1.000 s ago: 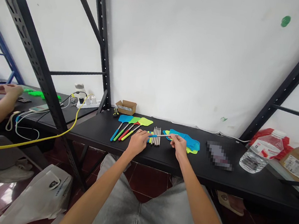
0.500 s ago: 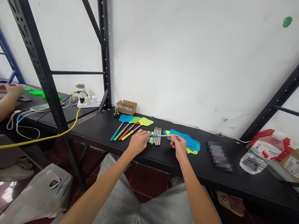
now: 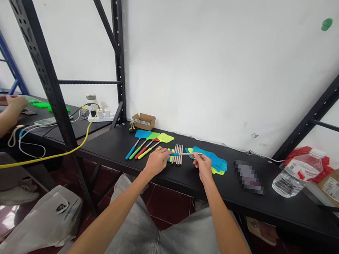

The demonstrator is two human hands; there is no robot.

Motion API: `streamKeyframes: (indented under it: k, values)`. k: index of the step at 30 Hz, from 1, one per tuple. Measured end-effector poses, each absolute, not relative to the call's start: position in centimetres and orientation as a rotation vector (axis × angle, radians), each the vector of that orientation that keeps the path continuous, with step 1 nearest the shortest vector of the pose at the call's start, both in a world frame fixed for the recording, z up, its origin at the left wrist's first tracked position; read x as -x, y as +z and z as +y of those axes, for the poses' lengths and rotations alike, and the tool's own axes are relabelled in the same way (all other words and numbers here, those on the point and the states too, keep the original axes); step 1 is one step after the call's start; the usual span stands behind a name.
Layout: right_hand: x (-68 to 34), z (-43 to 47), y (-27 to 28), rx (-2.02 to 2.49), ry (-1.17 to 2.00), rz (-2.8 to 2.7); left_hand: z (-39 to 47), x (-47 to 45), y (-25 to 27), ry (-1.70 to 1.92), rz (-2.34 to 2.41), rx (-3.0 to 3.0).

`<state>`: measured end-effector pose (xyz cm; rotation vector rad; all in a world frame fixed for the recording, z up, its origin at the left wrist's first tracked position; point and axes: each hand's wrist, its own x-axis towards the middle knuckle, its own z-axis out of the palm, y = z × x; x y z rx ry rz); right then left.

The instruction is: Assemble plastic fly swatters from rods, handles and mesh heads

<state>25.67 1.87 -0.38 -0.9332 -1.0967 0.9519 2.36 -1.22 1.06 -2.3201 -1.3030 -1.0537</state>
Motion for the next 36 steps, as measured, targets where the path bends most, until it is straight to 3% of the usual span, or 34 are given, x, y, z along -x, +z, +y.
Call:
streamKeyframes:
  k: [36]
  values:
    - [-25.73,2.07,-0.71,0.964,0.945,-1.129,-1.26,-2.28,1.02,-1.037,-1.319,2.324]
